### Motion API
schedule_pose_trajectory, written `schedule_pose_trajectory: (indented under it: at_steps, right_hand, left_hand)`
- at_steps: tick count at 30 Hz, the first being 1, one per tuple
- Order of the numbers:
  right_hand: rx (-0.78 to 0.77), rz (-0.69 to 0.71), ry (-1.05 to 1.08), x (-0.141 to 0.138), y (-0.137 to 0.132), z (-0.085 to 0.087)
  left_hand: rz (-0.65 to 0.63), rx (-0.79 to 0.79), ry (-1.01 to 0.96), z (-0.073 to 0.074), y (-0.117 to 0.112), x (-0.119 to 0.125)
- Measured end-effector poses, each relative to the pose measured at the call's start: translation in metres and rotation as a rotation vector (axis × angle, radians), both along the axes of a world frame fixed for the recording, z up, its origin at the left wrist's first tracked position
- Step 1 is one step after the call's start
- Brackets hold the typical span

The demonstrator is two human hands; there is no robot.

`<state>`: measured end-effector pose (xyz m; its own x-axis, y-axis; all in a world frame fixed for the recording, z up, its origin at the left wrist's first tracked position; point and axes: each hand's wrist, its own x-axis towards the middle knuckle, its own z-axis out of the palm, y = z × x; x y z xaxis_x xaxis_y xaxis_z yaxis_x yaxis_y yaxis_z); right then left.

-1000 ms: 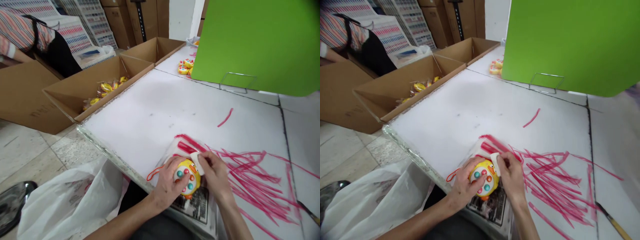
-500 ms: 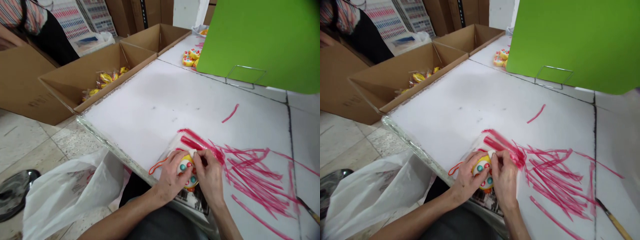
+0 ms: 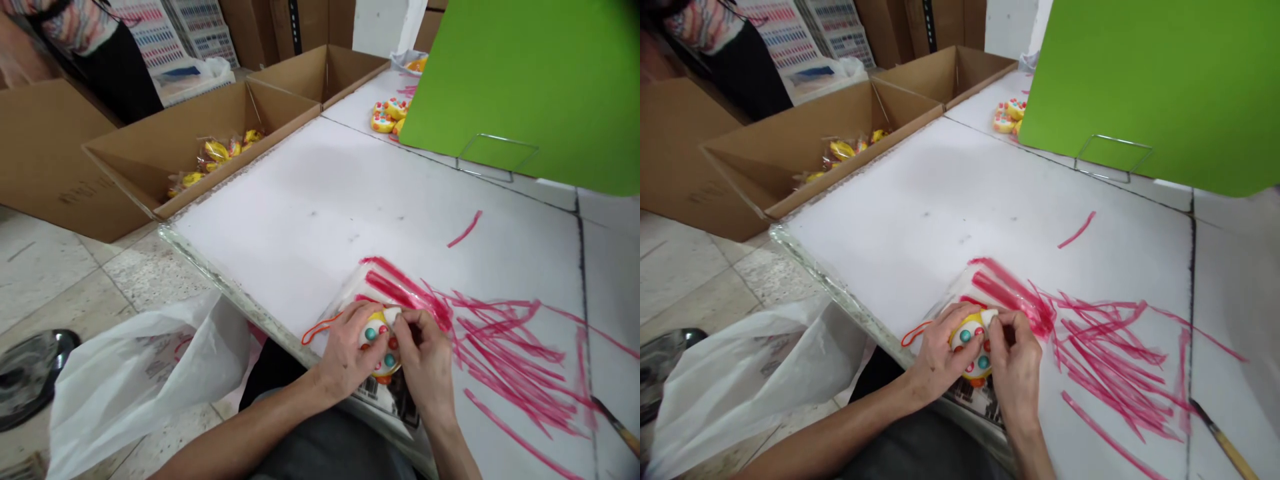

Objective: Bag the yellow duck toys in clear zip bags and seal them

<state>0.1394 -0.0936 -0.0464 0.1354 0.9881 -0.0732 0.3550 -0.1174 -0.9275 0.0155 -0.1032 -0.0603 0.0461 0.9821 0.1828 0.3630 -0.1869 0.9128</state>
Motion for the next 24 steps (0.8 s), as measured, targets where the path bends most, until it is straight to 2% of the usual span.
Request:
schedule_pose_trajectory:
  at_steps: [3,6,8,11,14,18,21,24]
  right_hand:
    - [0.0,-0.053,-0.018,-0.001,-0.004,-0.001]
    - [0.066,-0.025,-0.11,-0.003,0.013,-0.006]
    - [0.074,0.006,-0.097,0.0,0.024,-0.008]
    - [0.071,-0.096,-0.052,0.013,0.025,-0.003]
    - [0.07,-0.189,0.009,0.027,0.012,0.008]
    - [0.02,-0.102,0.088,0.027,-0.001,0.013]
    - [-0.039,-0.01,0.17,0.017,-0.004,0.007]
    - [-0.075,0.054,0.126,0.007,-0.003,0.002]
  left_hand:
    - [-0.016,0.026,-0.011,0.0,0.0,0.0]
    - [0.0,0.025,0.0,-0.001,0.0,0.0]
    - [0.01,0.003,0.009,-0.002,-0.001,0.0]
    - [0.018,-0.018,0.013,-0.003,-0.001,0.0]
    - [0.015,-0.013,0.02,-0.002,-0.001,0.0]
    - [0.011,-0.006,0.024,-0.001,0.0,-0.001]
    - [-0.01,0.001,0.029,0.0,0.0,-0.001]
    - [-0.02,0.027,0.027,0.001,0.001,-0.001]
